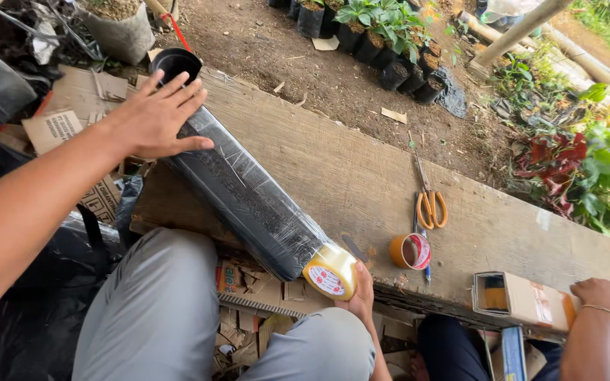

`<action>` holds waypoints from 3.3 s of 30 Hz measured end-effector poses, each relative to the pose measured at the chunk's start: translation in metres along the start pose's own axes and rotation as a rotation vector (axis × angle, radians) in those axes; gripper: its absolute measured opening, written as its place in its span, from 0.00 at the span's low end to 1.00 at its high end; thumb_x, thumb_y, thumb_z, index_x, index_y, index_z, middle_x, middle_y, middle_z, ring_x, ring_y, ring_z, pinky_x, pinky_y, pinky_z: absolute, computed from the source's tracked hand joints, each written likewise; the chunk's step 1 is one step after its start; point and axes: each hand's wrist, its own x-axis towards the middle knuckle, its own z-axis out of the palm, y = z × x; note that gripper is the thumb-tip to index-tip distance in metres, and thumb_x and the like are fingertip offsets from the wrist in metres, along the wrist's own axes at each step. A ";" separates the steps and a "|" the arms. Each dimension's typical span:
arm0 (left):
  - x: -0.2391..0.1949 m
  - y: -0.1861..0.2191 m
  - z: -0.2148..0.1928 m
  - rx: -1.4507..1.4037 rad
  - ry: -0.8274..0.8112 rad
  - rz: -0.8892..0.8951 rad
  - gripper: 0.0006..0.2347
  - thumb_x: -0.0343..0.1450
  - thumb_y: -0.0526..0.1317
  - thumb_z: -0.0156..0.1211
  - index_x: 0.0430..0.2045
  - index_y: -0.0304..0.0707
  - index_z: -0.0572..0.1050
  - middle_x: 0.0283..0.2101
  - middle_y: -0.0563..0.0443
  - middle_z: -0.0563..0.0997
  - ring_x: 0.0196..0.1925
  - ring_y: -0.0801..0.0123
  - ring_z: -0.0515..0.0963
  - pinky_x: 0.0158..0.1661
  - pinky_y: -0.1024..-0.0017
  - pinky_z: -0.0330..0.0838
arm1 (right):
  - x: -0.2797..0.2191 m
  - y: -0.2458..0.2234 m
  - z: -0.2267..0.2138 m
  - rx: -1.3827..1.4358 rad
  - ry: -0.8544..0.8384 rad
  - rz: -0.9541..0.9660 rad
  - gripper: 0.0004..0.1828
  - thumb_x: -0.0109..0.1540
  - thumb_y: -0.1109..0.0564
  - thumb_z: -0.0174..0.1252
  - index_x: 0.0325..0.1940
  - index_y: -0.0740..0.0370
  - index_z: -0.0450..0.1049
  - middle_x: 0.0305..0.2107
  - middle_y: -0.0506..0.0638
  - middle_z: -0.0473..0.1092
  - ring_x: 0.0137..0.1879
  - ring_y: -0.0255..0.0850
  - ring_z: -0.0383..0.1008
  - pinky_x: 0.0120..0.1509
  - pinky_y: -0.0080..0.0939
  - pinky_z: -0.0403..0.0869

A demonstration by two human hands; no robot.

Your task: The person wraps a rectangular package with clear packing tape, then opens a black shoulder bag to retrieve and count paper currency. They place the money into the bag and continue taping the package. Another person stands nearby and hands over additional cash.

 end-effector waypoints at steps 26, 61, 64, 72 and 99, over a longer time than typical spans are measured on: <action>-0.035 0.284 -0.075 -0.230 -0.094 0.290 0.47 0.63 0.63 0.55 0.66 0.14 0.52 0.71 0.18 0.51 0.72 0.19 0.45 0.62 0.25 0.36 | 0.002 0.009 -0.017 -0.101 -0.229 -0.193 0.19 0.70 0.45 0.50 0.46 0.66 0.69 0.38 0.55 0.74 0.42 0.38 0.77 0.47 0.40 0.77; -0.048 0.332 -0.070 0.289 -0.208 0.379 0.22 0.68 0.44 0.59 0.57 0.33 0.74 0.78 0.37 0.43 0.71 0.22 0.49 0.55 0.27 0.59 | -0.023 0.000 -0.005 -0.367 -0.111 0.201 0.19 0.69 0.46 0.59 0.42 0.68 0.75 0.29 0.48 0.74 0.30 0.31 0.72 0.32 0.34 0.71; -0.050 0.335 -0.069 0.414 -0.287 0.443 0.22 0.68 0.43 0.61 0.57 0.36 0.74 0.78 0.35 0.42 0.69 0.15 0.48 0.54 0.24 0.58 | -0.023 0.006 -0.014 -0.369 -0.091 0.183 0.16 0.65 0.46 0.56 0.42 0.61 0.77 0.26 0.45 0.75 0.28 0.30 0.72 0.30 0.33 0.69; -0.057 0.343 -0.063 0.607 -0.256 0.427 0.34 0.70 0.57 0.53 0.71 0.42 0.60 0.78 0.37 0.42 0.70 0.14 0.46 0.53 0.24 0.58 | -0.025 0.008 -0.022 -0.702 -0.259 0.172 0.20 0.70 0.44 0.57 0.46 0.66 0.78 0.31 0.47 0.75 0.32 0.29 0.71 0.36 0.33 0.70; -0.092 0.397 0.018 -1.210 -0.100 -0.242 0.35 0.61 0.51 0.73 0.63 0.46 0.67 0.62 0.40 0.65 0.65 0.46 0.65 0.62 0.56 0.60 | -0.054 -0.015 -0.030 -0.840 -0.343 -0.098 0.14 0.72 0.50 0.47 0.53 0.62 0.71 0.45 0.49 0.70 0.52 0.31 0.69 0.56 0.32 0.68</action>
